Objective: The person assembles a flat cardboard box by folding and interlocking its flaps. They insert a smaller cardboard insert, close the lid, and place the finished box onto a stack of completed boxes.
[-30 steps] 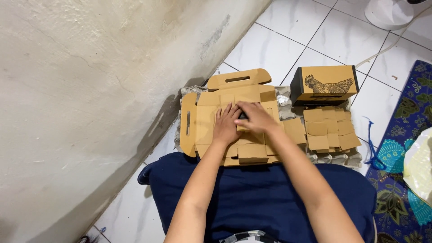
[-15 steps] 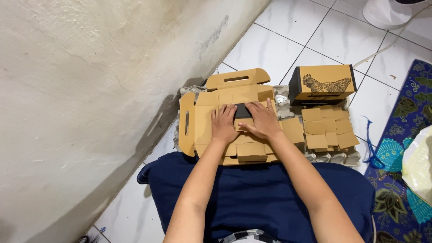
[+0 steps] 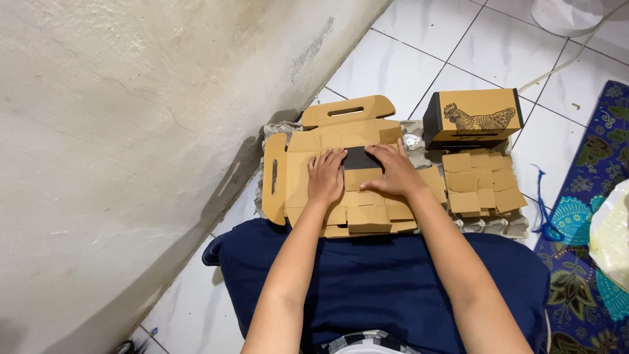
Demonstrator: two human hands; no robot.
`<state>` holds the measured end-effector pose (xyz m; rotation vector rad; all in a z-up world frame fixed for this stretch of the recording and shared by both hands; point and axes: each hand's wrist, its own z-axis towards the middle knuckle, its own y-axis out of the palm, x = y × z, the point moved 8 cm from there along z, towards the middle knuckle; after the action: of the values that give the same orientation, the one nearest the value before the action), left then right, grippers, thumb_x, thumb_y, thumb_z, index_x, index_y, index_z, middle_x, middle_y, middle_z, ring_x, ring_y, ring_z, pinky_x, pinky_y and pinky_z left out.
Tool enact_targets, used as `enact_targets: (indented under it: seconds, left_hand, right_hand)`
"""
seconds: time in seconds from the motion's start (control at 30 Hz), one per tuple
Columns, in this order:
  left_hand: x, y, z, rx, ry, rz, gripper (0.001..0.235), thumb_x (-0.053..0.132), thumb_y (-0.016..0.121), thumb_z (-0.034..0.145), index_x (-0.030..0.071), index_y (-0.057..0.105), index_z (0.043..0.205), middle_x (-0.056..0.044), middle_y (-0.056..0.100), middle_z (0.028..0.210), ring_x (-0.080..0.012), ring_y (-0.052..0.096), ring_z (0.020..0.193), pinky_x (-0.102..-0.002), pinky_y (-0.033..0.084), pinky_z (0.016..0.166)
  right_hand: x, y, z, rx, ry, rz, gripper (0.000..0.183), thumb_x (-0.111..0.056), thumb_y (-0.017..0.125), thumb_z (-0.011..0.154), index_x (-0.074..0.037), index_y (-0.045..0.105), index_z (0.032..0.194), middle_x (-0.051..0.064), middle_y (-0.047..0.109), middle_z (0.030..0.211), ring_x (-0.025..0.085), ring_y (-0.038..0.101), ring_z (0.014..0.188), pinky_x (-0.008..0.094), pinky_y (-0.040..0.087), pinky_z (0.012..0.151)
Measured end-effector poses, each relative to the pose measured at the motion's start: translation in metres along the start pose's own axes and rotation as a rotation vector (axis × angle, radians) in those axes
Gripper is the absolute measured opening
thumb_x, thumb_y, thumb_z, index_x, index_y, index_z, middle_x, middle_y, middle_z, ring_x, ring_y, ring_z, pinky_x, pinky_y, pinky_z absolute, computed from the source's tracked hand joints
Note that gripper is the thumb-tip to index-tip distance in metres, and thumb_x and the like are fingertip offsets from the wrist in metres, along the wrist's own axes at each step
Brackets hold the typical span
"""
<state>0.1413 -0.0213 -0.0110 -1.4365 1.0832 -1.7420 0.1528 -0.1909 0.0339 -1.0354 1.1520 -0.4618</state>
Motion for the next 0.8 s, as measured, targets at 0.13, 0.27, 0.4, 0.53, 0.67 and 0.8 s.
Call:
enact_targets:
  seconds: [0.13,0.27,0.4,0.53,0.67,0.8]
  left_hand:
    - [-0.002,-0.001,-0.001,-0.016,-0.030,-0.073,0.050,0.027,0.034,0.105,0.026,0.042,0.154,0.004,0.045,0.159,-0.0196,0.034,0.151,-0.055,0.014,0.124]
    - [0.014,-0.021,-0.006,-0.020,-0.036,-0.099,0.062,0.027,0.032,0.100,0.013,0.029,0.161,-0.007,0.043,0.162,-0.0236,0.035,0.151,-0.056,0.012,0.125]
    - [0.027,-0.031,-0.010,-0.093,-0.054,-0.044,0.074,0.045,0.028,0.104,0.005,0.012,0.165,-0.015,0.036,0.165,-0.0267,0.029,0.155,-0.056,0.008,0.126]
    - [0.031,-0.036,-0.011,-0.139,-0.063,-0.012,0.076,0.049,0.026,0.105,0.004,0.010,0.165,-0.016,0.035,0.165,-0.0267,0.027,0.156,-0.055,0.006,0.127]
    - [0.027,-0.037,-0.004,-0.123,-0.101,-0.103,0.073,0.052,0.027,0.106,0.007,0.020,0.162,-0.016,0.042,0.161,-0.0272,0.033,0.153,-0.052,0.011,0.127]
    - [-0.007,-0.030,0.028,0.057,-0.195,-0.384,0.064,0.053,0.051,0.103,0.009,0.047,0.150,-0.016,0.057,0.141,-0.0357,0.050,0.138,-0.057,0.034,0.116]
  right_hand:
    - [0.002,-0.001,0.009,0.075,-0.073,-0.028,0.086,-0.059,0.089,0.066,-0.016,0.063,0.136,0.005,0.068,0.138,0.025,0.054,0.138,0.056,0.003,0.130]
    - [0.036,0.009,0.036,0.290,-0.096,0.057,0.060,-0.048,0.084,0.080,-0.017,0.067,0.129,0.001,0.072,0.123,0.021,0.064,0.124,0.043,0.030,0.121]
    - [0.034,-0.009,0.058,0.471,-0.087,0.239,0.034,-0.031,0.081,0.092,-0.016,0.070,0.121,0.004,0.073,0.111,0.027,0.069,0.111,0.040,0.050,0.103]
    - [0.048,0.001,0.075,0.493,0.057,0.382,0.020,-0.025,0.080,0.095,-0.017,0.074,0.112,0.001,0.075,0.102,0.025,0.072,0.102,0.037,0.054,0.094]
    - [0.094,0.027,0.092,0.507,0.287,0.444,0.013,-0.032,0.079,0.096,-0.023,0.076,0.106,-0.002,0.068,0.079,0.014,0.064,0.072,0.032,0.051,0.069]
    - [0.101,0.030,0.097,0.496,0.324,0.455,0.011,-0.028,0.076,0.097,-0.020,0.076,0.103,0.007,0.073,0.086,0.023,0.067,0.076,0.037,0.050,0.068]
